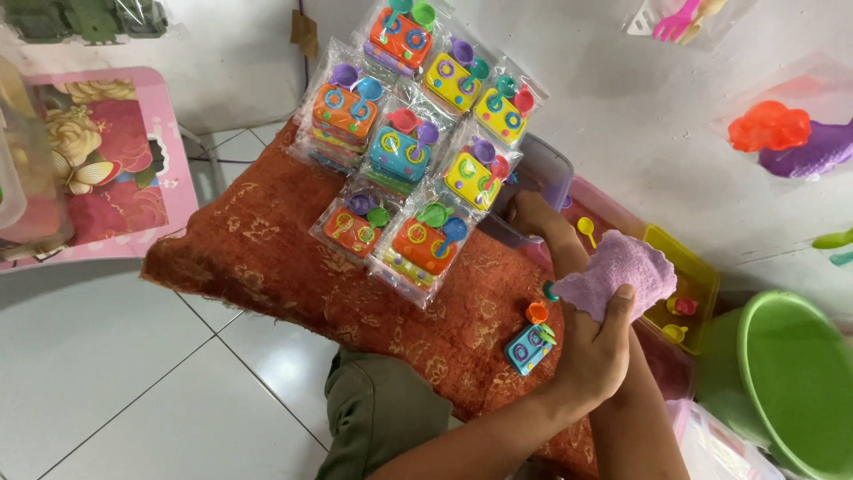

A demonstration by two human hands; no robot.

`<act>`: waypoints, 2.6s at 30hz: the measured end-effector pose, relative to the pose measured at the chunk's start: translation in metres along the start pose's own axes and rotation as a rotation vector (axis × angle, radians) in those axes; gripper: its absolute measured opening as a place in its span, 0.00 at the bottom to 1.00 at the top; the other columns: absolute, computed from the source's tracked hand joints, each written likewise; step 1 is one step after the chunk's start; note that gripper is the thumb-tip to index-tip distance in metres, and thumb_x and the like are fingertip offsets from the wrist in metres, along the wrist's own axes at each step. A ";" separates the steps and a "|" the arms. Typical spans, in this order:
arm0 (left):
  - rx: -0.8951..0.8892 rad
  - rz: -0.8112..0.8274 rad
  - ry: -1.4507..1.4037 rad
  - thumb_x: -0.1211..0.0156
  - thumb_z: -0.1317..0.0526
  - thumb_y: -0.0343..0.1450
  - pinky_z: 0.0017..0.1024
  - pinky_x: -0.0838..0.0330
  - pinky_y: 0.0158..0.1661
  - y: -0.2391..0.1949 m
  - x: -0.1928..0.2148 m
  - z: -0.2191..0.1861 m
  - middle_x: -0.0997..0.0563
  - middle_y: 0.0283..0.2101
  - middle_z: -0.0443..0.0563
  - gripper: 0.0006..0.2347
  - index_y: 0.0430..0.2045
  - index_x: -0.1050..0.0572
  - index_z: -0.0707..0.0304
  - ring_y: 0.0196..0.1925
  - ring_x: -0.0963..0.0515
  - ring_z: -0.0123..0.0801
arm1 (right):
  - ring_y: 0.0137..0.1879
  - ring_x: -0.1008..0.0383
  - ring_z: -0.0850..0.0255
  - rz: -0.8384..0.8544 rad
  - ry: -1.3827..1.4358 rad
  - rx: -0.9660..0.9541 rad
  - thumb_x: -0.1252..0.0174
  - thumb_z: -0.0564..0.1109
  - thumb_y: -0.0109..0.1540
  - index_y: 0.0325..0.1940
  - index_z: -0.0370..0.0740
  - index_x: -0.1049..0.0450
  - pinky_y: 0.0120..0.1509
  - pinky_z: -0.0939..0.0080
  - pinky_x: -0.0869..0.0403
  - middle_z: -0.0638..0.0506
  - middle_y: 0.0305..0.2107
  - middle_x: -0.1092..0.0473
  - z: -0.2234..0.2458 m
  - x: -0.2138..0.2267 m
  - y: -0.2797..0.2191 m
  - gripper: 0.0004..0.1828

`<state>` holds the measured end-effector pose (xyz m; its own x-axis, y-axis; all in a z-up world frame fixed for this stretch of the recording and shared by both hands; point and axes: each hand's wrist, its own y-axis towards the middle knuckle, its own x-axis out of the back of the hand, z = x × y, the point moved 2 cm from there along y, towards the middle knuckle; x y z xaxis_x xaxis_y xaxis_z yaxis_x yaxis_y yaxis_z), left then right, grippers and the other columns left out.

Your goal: The person sits on the floor and wipes small plastic toy parts with a cloth. They then place the cleaned parts into clear plastic bags and seal them. The person handles multiple colorful toy components and packaging materials throughout the process.

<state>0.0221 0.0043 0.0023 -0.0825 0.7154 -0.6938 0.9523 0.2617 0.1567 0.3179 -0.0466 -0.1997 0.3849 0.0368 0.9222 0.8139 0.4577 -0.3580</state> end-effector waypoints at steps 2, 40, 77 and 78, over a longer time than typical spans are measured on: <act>0.021 -0.008 -0.024 0.58 0.61 0.79 0.28 0.33 0.47 0.001 0.000 0.002 0.30 0.42 0.52 0.10 0.45 0.35 0.71 0.42 0.31 0.29 | 0.40 0.22 0.47 -0.031 0.007 0.002 0.40 0.40 0.57 0.44 0.35 0.19 0.46 0.52 0.23 0.42 0.38 0.20 0.001 0.002 -0.004 0.13; 0.671 -0.251 -0.122 0.37 0.48 0.69 0.43 0.27 0.56 -0.015 -0.032 0.057 0.20 0.45 0.61 0.25 0.49 0.24 0.77 0.49 0.21 0.42 | 0.35 0.19 0.52 -1.023 0.589 0.063 0.31 0.33 0.56 0.39 0.41 0.18 0.39 0.59 0.21 0.46 0.31 0.24 0.008 0.024 -0.345 0.10; 0.415 -0.370 0.282 0.43 0.47 0.71 0.42 0.34 0.58 0.016 0.026 0.093 0.23 0.51 0.65 0.25 0.48 0.24 0.77 0.56 0.25 0.43 | 0.34 0.22 0.59 -0.744 0.941 -0.001 0.31 0.34 0.55 0.43 0.34 0.19 0.40 0.66 0.22 0.43 0.30 0.23 -0.009 -0.009 -0.318 0.12; 0.444 -0.355 0.306 0.42 0.47 0.71 0.42 0.34 0.57 0.014 0.022 0.094 0.22 0.48 0.62 0.24 0.47 0.23 0.75 0.53 0.26 0.41 | 0.34 0.25 0.68 -0.770 1.129 -0.003 0.31 0.33 0.56 0.46 0.31 0.20 0.39 0.71 0.23 0.46 0.30 0.24 -0.007 -0.007 -0.319 0.14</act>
<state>0.0609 -0.0368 -0.0768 -0.4324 0.8042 -0.4078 0.8771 0.2703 -0.3969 0.0591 -0.1992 -0.0927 -0.0204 -0.9634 0.2674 0.9822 0.0306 0.1853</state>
